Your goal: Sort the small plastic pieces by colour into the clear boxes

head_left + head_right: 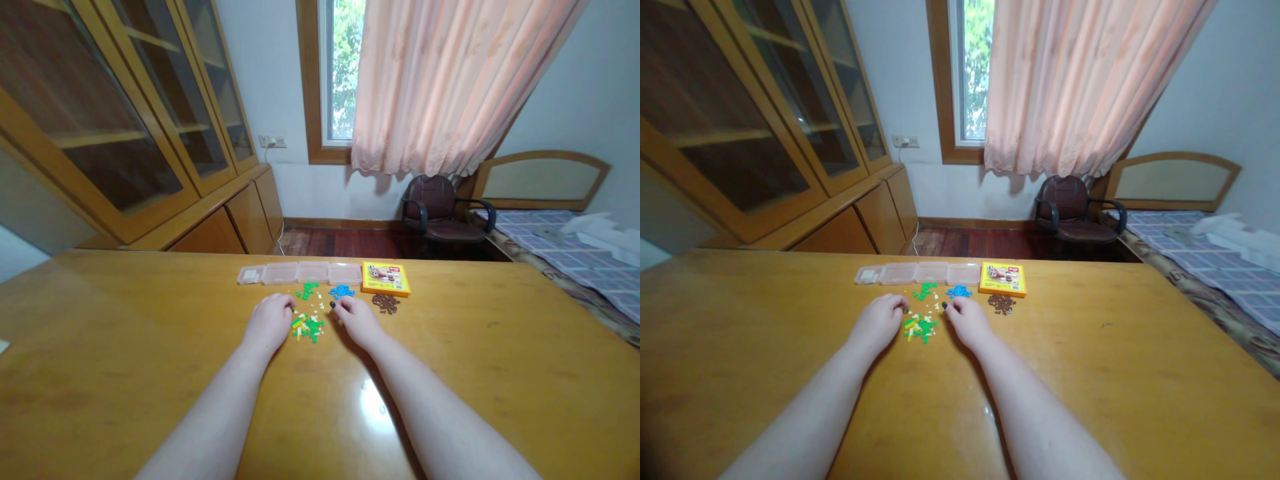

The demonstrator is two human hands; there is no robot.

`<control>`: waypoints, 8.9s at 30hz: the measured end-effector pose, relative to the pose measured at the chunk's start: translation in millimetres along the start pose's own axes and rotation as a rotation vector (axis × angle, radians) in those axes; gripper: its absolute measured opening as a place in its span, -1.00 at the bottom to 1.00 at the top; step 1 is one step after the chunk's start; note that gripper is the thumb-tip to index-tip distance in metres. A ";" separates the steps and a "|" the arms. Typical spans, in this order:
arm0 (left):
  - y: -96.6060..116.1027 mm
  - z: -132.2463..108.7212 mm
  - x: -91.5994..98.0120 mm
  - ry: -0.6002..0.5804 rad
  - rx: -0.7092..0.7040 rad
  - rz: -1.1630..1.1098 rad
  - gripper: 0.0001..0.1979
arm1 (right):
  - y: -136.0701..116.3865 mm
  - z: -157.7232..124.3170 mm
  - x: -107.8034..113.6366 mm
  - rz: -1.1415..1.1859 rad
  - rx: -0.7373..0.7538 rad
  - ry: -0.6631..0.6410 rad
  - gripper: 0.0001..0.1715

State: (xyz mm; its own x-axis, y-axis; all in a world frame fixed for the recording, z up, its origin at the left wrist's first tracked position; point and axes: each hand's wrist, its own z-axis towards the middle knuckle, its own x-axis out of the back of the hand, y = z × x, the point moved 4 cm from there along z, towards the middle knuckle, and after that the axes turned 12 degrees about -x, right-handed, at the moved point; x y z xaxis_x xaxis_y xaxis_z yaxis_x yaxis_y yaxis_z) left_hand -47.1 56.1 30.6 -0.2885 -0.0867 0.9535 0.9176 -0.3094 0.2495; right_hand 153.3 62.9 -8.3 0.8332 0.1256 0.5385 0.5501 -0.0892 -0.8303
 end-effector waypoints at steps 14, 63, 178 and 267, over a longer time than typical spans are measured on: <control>-2.8 2.5 -10.6 -0.085 -0.020 0.077 -0.63 | 5.0 2.6 -2.7 0.005 0.005 -0.001 -0.74; 10.9 1.7 -7.7 -0.012 -0.155 0.011 -0.66 | 0.5 0.8 0.3 -0.004 0.014 0.000 -0.75; 40.7 6.7 -24.1 0.059 -0.329 -0.024 -0.68 | -14.5 -17.8 -3.1 -0.539 0.347 0.067 -0.59; 20.5 -11.6 -9.7 -0.002 0.046 0.270 -0.68 | -10.8 -8.0 6.6 -0.304 0.265 0.206 -0.79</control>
State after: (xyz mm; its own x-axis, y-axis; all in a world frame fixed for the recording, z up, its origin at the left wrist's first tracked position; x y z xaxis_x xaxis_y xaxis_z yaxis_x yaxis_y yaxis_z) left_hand -28.6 39.6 24.5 -0.0315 -0.1577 0.9870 0.9727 -0.2319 -0.0061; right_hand 153.4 56.8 5.4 0.6447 -0.0945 0.7586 0.7604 0.1810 -0.6237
